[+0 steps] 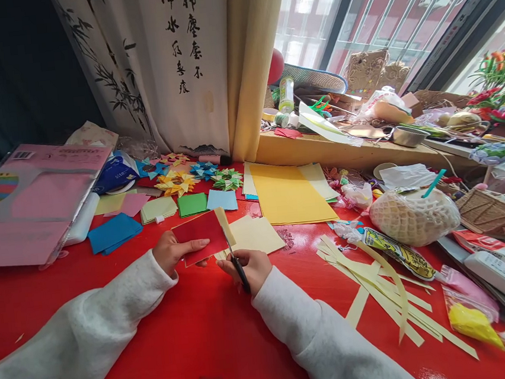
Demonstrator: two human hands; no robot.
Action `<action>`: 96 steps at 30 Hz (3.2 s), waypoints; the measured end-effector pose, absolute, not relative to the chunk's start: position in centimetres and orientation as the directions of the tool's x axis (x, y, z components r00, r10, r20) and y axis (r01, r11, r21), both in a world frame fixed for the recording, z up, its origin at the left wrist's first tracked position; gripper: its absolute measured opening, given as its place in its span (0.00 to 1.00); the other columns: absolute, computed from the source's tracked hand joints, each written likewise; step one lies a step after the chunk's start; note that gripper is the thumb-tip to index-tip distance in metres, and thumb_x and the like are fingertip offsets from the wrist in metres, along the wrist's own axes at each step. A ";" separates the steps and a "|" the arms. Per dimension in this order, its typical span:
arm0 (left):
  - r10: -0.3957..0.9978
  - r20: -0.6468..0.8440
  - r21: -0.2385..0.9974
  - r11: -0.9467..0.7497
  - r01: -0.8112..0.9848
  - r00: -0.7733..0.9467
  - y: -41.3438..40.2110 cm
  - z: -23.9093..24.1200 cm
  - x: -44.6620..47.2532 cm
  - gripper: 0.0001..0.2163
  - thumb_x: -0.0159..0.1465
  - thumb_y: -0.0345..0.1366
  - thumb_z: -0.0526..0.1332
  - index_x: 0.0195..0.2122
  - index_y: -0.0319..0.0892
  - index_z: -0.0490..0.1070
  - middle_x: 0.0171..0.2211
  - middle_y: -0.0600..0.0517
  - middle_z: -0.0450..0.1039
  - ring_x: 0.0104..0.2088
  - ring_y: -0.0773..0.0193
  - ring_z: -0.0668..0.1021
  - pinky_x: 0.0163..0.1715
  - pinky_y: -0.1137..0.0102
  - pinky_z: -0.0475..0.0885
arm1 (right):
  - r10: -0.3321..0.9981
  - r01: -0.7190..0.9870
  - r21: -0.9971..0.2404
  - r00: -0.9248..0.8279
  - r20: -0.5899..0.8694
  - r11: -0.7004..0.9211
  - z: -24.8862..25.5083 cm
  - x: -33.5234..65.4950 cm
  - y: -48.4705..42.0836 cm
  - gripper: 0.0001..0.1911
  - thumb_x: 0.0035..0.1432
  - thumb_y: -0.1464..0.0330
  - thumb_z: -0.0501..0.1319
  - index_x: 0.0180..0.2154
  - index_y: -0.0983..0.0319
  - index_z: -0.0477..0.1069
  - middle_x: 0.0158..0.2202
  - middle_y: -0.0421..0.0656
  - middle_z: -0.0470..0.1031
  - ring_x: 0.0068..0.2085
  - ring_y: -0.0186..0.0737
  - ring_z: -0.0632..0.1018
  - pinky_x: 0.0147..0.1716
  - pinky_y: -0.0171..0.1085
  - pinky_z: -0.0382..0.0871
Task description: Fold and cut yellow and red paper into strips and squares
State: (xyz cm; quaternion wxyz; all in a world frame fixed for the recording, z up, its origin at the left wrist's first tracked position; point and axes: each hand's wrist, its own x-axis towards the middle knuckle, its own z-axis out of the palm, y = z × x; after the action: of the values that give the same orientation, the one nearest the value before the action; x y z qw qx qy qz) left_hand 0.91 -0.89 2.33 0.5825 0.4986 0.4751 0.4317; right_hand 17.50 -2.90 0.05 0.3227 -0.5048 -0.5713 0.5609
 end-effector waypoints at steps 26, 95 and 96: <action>0.932 -0.173 0.975 0.208 -0.079 0.318 -1.0 2.2 0.6 0.06 0.47 0.33 0.62 0.21 0.34 0.70 0.18 0.49 0.73 0.16 0.62 0.73 0.20 0.68 0.70 | 0.927 0.141 -0.981 -0.331 -0.174 -0.134 -0.6 17.5 -2.4 0.17 0.39 0.56 0.60 0.26 0.62 0.61 0.11 0.33 0.61 0.11 0.28 0.63 0.10 0.29 0.55; 0.895 -0.271 0.956 0.292 -0.005 0.354 -1.5 1.6 1.5 0.07 0.44 0.33 0.63 0.21 0.33 0.68 0.14 0.50 0.71 0.13 0.62 0.72 0.14 0.70 0.68 | 0.958 0.160 -0.984 -0.262 -0.113 -0.073 -1.2 17.6 -2.1 0.19 0.37 0.53 0.59 0.21 0.63 0.60 0.10 0.33 0.60 0.10 0.27 0.62 0.09 0.28 0.54; 0.893 -0.265 0.958 0.287 -0.006 0.363 -1.6 1.7 1.5 0.07 0.45 0.33 0.63 0.21 0.33 0.68 0.13 0.50 0.70 0.13 0.63 0.72 0.13 0.70 0.68 | 0.957 0.165 -0.983 -0.260 -0.127 -0.086 -1.0 17.5 -2.1 0.20 0.37 0.53 0.59 0.21 0.63 0.60 0.09 0.33 0.60 0.10 0.27 0.62 0.09 0.28 0.54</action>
State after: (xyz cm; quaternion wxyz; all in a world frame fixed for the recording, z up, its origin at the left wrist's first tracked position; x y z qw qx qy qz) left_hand 1.48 -1.57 1.65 0.6634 0.4915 0.4510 0.3389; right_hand 17.54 -2.13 -0.96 0.3602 -0.4901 -0.5722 0.5501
